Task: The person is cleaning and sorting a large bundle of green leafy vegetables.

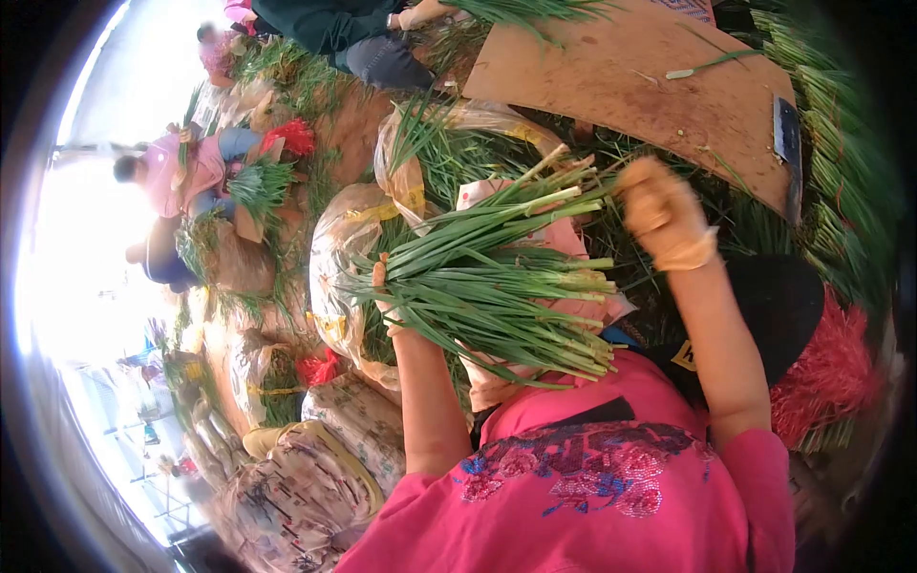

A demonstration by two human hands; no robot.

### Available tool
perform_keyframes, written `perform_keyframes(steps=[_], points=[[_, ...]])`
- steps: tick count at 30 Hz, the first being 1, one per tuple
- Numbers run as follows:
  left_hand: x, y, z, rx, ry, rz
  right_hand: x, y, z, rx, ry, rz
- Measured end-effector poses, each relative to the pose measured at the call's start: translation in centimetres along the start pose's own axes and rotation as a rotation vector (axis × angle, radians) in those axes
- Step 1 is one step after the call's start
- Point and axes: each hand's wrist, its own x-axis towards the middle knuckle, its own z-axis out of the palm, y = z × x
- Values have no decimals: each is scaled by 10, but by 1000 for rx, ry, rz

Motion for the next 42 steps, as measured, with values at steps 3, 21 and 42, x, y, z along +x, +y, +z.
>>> perform_keyframes(steps=[3, 21, 42], points=[[-8, -2, 4, -6, -18, -45, -1, -34, -24, 147, -11, 39], [18, -2, 6, -37, -77, 80, -8, 33, 76, -610, 203, 372], [23, 12, -21, -60, 87, 174, -44, -49, 71, -1624, 297, 157]])
